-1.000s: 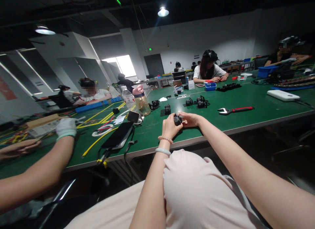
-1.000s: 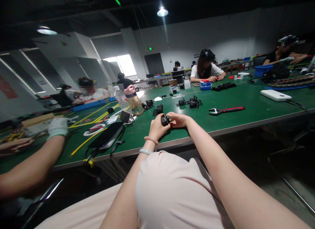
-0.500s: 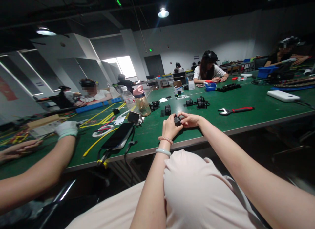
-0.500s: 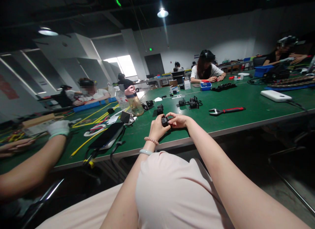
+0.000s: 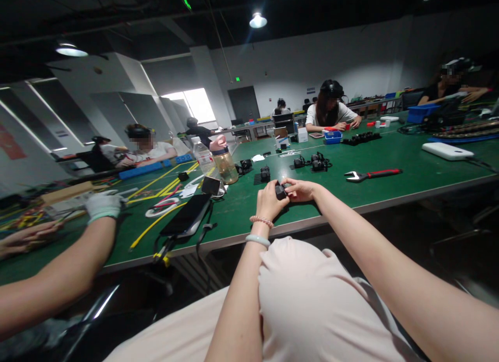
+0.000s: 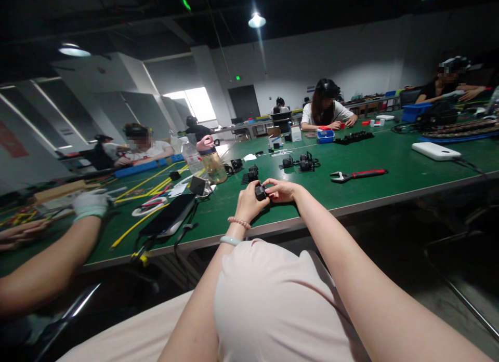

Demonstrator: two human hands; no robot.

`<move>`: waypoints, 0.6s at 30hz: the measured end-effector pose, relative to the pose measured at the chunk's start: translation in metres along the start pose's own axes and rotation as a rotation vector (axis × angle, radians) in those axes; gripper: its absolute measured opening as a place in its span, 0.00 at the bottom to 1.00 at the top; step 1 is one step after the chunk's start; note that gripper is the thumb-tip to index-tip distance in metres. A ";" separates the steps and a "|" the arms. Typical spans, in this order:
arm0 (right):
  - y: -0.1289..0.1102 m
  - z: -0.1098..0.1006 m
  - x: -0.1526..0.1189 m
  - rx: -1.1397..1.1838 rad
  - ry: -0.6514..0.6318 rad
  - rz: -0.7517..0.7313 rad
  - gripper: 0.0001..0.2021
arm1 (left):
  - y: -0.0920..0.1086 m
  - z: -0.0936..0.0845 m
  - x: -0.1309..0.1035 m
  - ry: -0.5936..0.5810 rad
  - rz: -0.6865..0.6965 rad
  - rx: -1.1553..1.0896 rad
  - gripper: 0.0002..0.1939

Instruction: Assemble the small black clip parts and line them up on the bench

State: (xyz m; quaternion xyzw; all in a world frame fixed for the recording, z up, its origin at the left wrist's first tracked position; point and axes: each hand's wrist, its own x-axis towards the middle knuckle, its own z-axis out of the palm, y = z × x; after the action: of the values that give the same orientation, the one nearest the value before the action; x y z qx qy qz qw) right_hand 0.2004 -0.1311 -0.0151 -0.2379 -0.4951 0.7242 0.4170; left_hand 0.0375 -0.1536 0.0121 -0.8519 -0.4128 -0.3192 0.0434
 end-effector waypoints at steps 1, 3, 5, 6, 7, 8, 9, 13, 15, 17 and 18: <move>0.000 0.000 0.000 0.003 -0.002 0.000 0.18 | 0.000 0.000 0.000 0.003 0.003 -0.003 0.26; 0.000 0.001 0.000 0.006 0.002 0.001 0.17 | 0.001 0.000 0.000 0.007 0.006 -0.003 0.26; 0.000 0.001 0.000 0.006 0.017 0.003 0.17 | 0.001 0.000 0.000 0.002 0.001 0.003 0.25; 0.000 0.001 0.000 0.006 0.024 0.004 0.17 | 0.001 0.000 0.000 -0.001 -0.002 0.006 0.25; -0.001 0.002 0.000 0.009 0.030 0.004 0.16 | 0.000 0.000 0.000 -0.003 -0.003 0.008 0.25; -0.001 0.002 0.000 0.011 0.031 0.003 0.16 | 0.000 0.000 0.000 -0.004 -0.002 0.008 0.26; 0.000 0.002 0.000 0.014 0.031 0.002 0.15 | 0.000 0.001 0.000 -0.003 0.000 0.007 0.26; 0.000 0.001 0.001 0.015 0.022 0.003 0.14 | -0.002 0.002 0.000 0.005 0.022 0.002 0.25; 0.000 -0.001 0.001 0.016 0.010 0.007 0.13 | -0.002 0.002 0.000 0.006 0.026 0.004 0.25; 0.000 -0.002 0.001 0.018 -0.004 0.014 0.13 | 0.000 0.002 0.000 0.002 0.020 0.009 0.25; -0.001 -0.002 0.001 0.017 -0.010 0.021 0.12 | 0.000 0.001 0.000 -0.001 0.015 0.011 0.25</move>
State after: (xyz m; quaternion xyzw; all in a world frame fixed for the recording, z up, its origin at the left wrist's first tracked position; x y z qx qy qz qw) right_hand 0.2018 -0.1294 -0.0152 -0.2359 -0.4883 0.7339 0.4091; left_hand 0.0383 -0.1535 0.0112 -0.8548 -0.4083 -0.3162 0.0504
